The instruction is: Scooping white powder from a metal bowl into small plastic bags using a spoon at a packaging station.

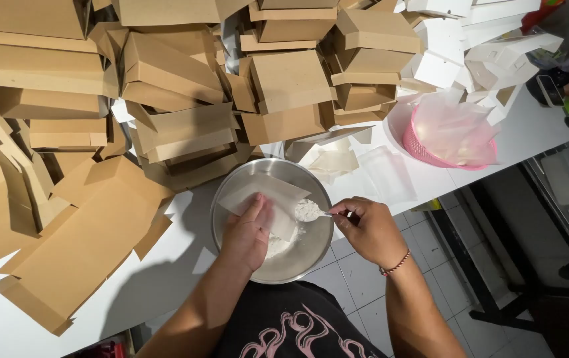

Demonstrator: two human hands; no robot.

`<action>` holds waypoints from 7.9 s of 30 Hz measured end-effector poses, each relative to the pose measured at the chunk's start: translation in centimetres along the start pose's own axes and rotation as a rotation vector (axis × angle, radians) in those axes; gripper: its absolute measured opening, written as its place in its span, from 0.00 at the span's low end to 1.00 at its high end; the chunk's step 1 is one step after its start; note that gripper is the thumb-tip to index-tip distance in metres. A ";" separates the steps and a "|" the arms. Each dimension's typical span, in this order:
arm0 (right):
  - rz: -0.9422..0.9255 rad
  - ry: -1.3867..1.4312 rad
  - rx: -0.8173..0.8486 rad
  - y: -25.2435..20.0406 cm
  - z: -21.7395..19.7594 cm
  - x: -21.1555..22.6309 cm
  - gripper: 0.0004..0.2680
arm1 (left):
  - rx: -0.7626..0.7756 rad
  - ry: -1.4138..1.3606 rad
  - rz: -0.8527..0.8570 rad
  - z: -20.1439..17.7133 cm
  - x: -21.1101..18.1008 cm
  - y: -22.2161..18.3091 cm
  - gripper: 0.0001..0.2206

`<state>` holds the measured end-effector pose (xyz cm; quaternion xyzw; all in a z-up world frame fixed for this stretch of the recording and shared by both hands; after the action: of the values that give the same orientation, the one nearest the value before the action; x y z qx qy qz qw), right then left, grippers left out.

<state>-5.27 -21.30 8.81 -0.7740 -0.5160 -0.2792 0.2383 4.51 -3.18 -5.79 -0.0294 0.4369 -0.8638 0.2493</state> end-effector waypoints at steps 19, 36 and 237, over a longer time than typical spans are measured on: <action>-0.021 -0.027 0.053 -0.9 0.6 1.1 0.07 | -0.090 0.035 0.168 -2.2 1.2 1.2 0.20; 0.020 -0.083 0.011 -0.1 4.4 -2.0 0.07 | 0.042 0.249 0.108 0.4 2.5 -0.3 0.22; -0.520 0.129 -0.104 -0.7 3.8 5.6 0.16 | 0.066 1.573 1.503 4.0 -2.6 -10.3 0.17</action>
<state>-3.43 -14.80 9.90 -0.6074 -0.6661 -0.4057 0.1509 3.66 0.11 5.06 0.8131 0.3572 -0.2789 0.3653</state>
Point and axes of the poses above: each hand's wrist, its own y-axis towards the middle knuckle, its own z-axis out of the palm, x = y × z, the point moved 8 cm from there along y, towards the middle knuckle, and after that the axes turned 11 degrees about -z, right-handed, at the moved point
